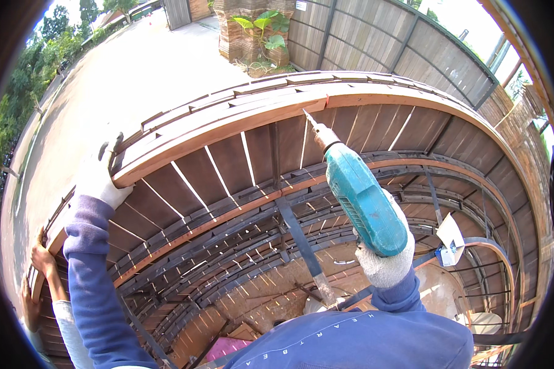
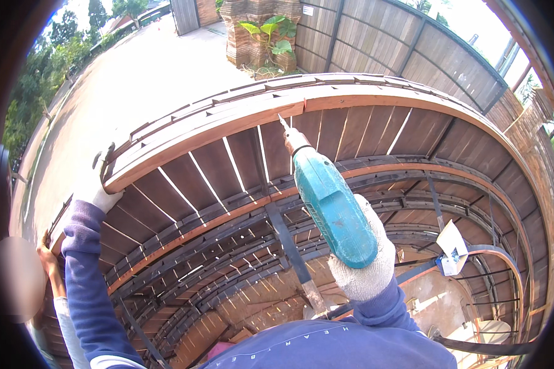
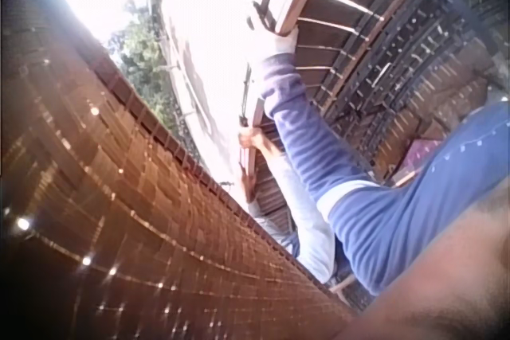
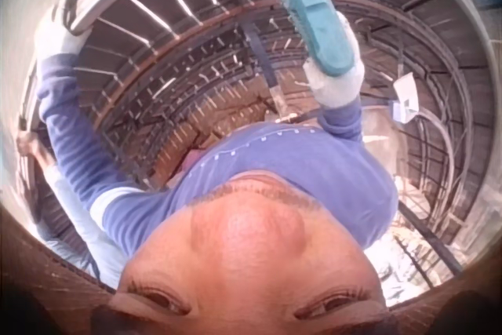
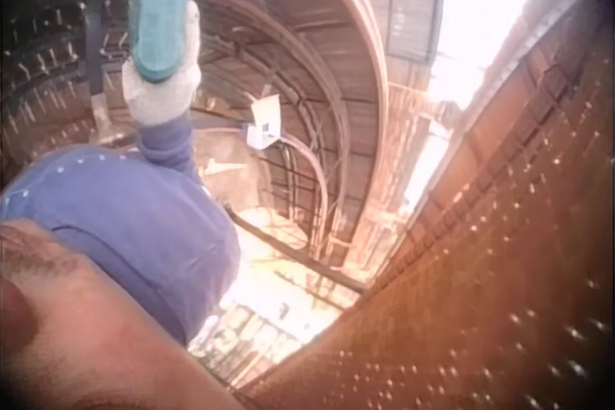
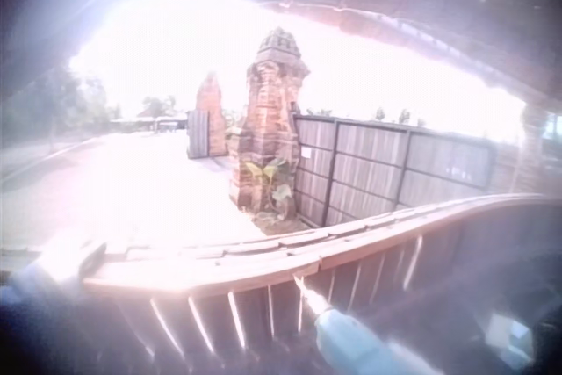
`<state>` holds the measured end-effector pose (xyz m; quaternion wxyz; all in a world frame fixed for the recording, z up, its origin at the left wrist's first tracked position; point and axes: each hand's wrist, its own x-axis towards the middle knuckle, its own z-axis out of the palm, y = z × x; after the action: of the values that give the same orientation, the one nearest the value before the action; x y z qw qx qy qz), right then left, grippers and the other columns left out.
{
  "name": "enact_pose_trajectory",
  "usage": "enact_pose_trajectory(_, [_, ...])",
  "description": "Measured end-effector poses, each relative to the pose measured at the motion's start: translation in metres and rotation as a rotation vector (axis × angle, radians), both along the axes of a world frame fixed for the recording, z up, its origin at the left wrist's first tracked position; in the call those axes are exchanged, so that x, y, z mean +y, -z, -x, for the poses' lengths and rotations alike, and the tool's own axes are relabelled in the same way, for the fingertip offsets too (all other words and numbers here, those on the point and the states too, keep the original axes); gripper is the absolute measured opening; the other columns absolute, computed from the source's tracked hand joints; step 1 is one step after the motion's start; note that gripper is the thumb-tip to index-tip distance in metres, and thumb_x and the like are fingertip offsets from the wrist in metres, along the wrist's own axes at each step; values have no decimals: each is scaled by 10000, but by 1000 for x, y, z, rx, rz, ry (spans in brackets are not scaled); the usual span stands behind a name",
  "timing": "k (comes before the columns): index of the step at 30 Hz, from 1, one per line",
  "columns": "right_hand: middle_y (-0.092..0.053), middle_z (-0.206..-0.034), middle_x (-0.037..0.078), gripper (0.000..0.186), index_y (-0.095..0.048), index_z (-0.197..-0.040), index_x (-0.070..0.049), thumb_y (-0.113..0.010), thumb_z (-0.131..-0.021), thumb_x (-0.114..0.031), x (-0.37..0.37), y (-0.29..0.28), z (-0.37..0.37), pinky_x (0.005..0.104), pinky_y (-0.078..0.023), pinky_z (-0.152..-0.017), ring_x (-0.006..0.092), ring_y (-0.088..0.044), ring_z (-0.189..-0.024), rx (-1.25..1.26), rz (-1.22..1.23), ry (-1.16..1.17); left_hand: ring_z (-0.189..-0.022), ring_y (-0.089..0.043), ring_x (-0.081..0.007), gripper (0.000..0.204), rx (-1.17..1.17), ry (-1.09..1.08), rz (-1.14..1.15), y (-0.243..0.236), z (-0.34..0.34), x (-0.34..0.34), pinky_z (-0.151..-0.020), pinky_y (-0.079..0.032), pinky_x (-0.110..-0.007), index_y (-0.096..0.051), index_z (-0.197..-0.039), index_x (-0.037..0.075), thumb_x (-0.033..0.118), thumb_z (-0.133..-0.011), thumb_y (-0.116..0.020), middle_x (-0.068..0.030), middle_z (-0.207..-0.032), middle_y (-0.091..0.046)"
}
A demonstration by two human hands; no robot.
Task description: The person builds a curved wooden structure by securing wood panels to a metal frame using a drill and screws while an assistant helps position the materials.
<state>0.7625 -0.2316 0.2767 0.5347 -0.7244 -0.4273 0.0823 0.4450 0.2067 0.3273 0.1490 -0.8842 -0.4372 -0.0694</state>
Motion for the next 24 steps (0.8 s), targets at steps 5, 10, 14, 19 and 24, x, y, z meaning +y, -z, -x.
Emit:
enact_pose_trajectory(5, [-618, -1436, 168, 859, -422, -1552, -4, -736, -754, 41, 3, 0, 2, 354, -489, -1104, 242, -625, -1305, -62, 2, 20, -1406, -487, -389, 1134, -188, 147, -28, 4, -5, -9, -1188, -412, -489, -371, -1618, 212, 227, -629, -925, -174, -1531, -507])
enact_pose_trajectory(10, [-645, -1392, 193, 823, -414, -1544, 27, -791, -813, 30, 5, -4, 3, 352, -543, -1043, 253, -671, -1246, -60, -44, -10, -1512, -365, -382, 1149, -248, 377, -2, 0, -96, -49, -1227, -348, -517, -289, -1658, 223, 261, -696, -916, -160, -1627, -400])
enact_pose_trajectory(14, [-643, -1394, 195, 830, -409, -1546, 26, -794, -811, 29, 8, -10, 2, 349, -549, -1037, 256, -672, -1243, -153, -39, -30, -1523, -331, -414, 1144, 111, 168, -3, -26, -208, -71, -1235, -327, -526, -221, -1672, 234, 458, -758, -871, -177, -1665, -336])
enact_pose_trajectory(19, [-628, -1418, 188, 779, -416, -1547, 17, -766, -851, 13, 4, -9, -3, 356, -544, -1050, 246, -669, -1247, -146, -14, -32, -1419, -453, -387, 1074, 205, 116, 110, -35, -229, -75, -1197, -374, -504, -278, -1651, 216, 458, -768, -839, -171, -1540, -458])
enact_pose_trajectory(24, [-585, -1483, 149, 839, -425, -1558, -21, -736, -779, 24, 1, 1, -6, 376, -475, -1135, 242, -603, -1335, 154, 24, 38, -1386, -477, -387, 1004, 172, 121, 78, -30, -227, -76, -1183, -391, -493, -331, -1631, 203, 408, -778, -818, -193, -1492, -481])
